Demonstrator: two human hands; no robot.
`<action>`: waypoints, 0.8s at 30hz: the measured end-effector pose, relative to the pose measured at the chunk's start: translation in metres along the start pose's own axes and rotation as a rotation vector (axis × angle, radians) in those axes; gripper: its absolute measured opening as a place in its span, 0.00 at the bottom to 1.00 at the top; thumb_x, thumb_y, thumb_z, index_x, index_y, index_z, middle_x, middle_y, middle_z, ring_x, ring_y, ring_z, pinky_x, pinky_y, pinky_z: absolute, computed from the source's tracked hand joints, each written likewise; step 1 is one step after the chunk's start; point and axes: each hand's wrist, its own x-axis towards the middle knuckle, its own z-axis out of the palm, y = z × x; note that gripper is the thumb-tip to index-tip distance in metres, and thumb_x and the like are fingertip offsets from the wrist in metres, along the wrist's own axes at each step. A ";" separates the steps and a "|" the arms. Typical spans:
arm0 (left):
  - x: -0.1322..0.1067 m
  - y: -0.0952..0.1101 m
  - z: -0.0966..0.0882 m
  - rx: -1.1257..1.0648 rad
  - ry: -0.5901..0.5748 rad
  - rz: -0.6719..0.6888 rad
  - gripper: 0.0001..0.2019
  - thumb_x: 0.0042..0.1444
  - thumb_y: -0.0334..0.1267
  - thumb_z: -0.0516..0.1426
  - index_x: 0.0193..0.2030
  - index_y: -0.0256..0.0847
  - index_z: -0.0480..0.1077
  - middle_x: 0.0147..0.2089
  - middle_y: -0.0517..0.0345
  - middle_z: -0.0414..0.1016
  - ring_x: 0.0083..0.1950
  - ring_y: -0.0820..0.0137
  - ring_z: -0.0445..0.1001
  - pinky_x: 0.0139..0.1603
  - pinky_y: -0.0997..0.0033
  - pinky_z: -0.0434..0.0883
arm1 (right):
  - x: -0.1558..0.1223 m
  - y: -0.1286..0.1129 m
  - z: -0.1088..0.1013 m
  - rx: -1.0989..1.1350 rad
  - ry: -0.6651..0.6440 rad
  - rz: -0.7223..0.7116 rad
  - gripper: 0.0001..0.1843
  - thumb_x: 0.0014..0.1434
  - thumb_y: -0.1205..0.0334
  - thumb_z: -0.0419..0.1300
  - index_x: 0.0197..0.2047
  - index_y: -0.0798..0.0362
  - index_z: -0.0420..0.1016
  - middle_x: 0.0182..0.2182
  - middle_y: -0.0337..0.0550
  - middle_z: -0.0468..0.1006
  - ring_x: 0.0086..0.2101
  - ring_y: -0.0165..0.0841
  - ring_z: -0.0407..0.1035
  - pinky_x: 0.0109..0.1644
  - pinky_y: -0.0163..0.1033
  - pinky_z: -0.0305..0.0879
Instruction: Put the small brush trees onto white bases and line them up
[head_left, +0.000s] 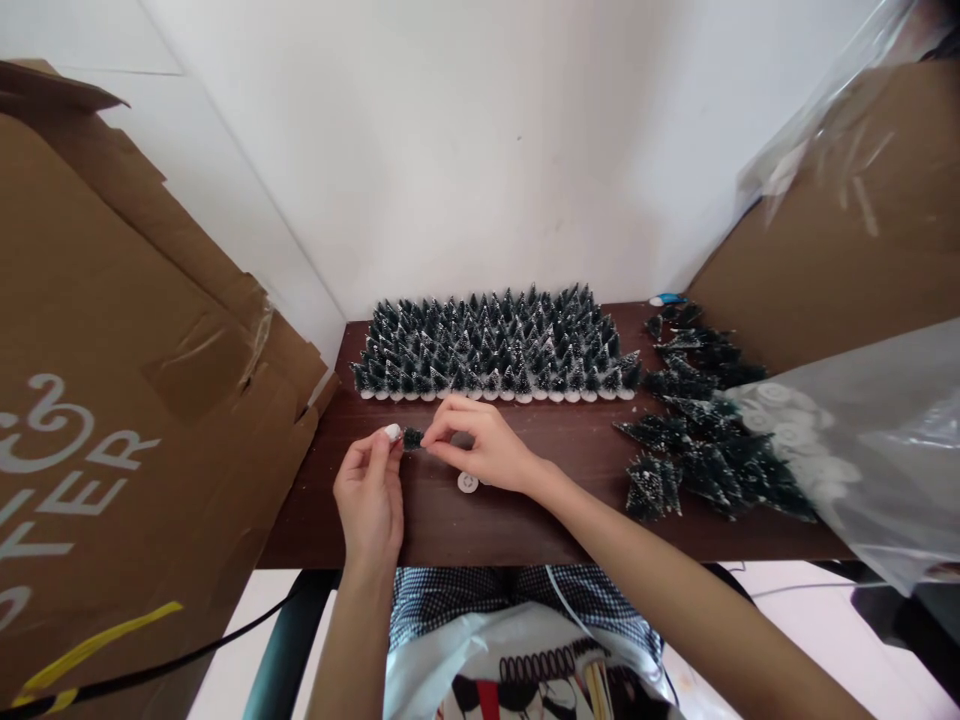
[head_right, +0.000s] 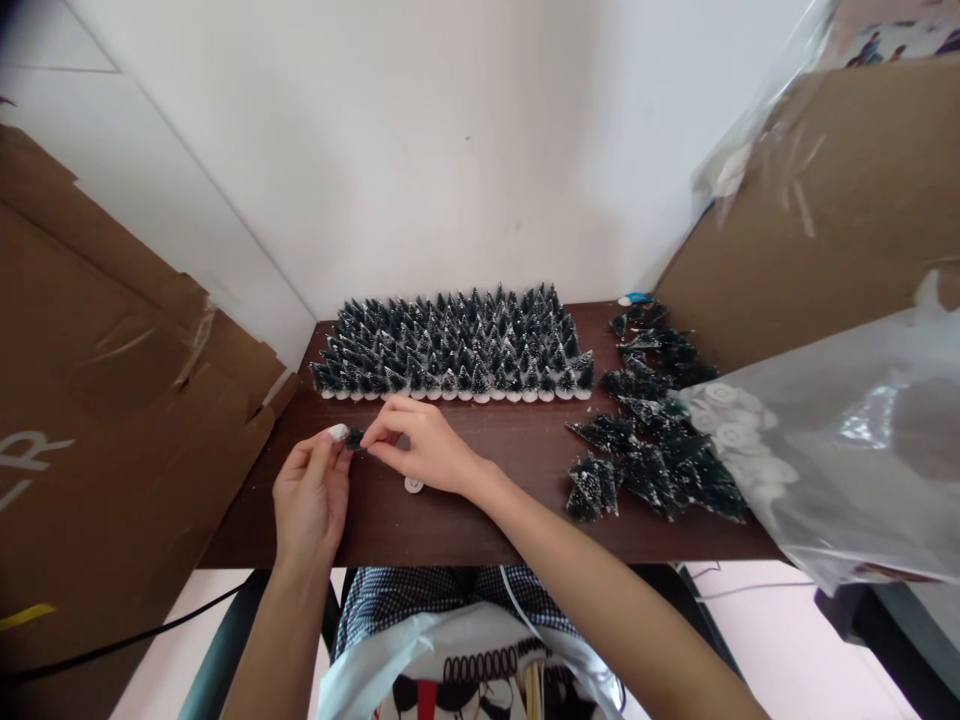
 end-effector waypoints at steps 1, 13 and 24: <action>0.000 0.000 0.000 0.006 -0.003 0.002 0.12 0.46 0.41 0.71 0.32 0.38 0.76 0.37 0.58 0.79 0.45 0.71 0.76 0.59 0.64 0.70 | 0.000 0.000 0.000 0.000 -0.010 -0.004 0.05 0.62 0.72 0.63 0.35 0.53 0.78 0.35 0.39 0.73 0.35 0.29 0.70 0.42 0.38 0.71; -0.003 0.001 0.003 0.050 -0.036 0.002 0.11 0.49 0.42 0.69 0.34 0.37 0.77 0.39 0.57 0.79 0.45 0.70 0.76 0.57 0.65 0.70 | 0.000 -0.002 0.001 0.027 0.004 0.007 0.05 0.61 0.72 0.64 0.40 0.54 0.78 0.36 0.39 0.73 0.35 0.28 0.71 0.42 0.37 0.72; -0.012 -0.005 0.004 0.447 -0.289 0.159 0.23 0.48 0.39 0.69 0.52 0.41 0.74 0.45 0.51 0.79 0.44 0.66 0.78 0.45 0.69 0.74 | 0.004 -0.004 -0.006 -0.037 0.179 0.047 0.02 0.62 0.65 0.66 0.39 0.52 0.79 0.33 0.38 0.74 0.33 0.29 0.70 0.39 0.36 0.70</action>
